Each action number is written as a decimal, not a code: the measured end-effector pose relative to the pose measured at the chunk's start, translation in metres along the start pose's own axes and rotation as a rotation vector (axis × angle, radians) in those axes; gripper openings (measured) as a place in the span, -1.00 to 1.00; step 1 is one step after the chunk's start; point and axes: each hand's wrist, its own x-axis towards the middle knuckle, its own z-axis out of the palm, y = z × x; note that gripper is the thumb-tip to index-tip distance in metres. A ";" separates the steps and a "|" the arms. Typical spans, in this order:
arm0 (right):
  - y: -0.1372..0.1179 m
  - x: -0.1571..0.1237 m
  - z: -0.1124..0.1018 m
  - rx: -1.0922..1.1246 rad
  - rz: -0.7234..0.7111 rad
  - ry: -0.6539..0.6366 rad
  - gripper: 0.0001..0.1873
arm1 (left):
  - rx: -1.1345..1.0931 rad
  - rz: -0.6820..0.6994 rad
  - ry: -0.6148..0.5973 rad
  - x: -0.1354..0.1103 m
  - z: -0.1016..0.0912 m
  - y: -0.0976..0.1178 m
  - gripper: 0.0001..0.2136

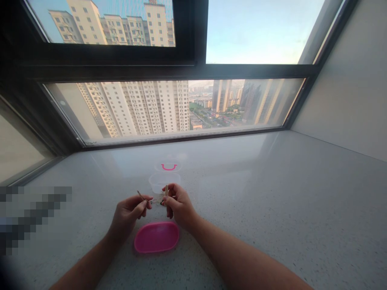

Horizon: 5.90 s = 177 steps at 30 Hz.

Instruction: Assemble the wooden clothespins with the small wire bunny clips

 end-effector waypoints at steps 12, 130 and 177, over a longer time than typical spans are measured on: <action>-0.003 -0.001 0.001 -0.033 0.007 -0.008 -0.75 | 0.017 -0.028 -0.072 0.000 0.001 -0.002 -0.76; -0.002 -0.004 -0.005 -0.086 0.149 -0.364 -0.66 | -0.020 -0.002 -0.366 -0.003 0.005 0.004 -0.78; 0.004 0.001 -0.004 -0.306 0.040 -0.088 -0.72 | -0.011 -0.073 -0.114 0.001 0.003 -0.005 -0.80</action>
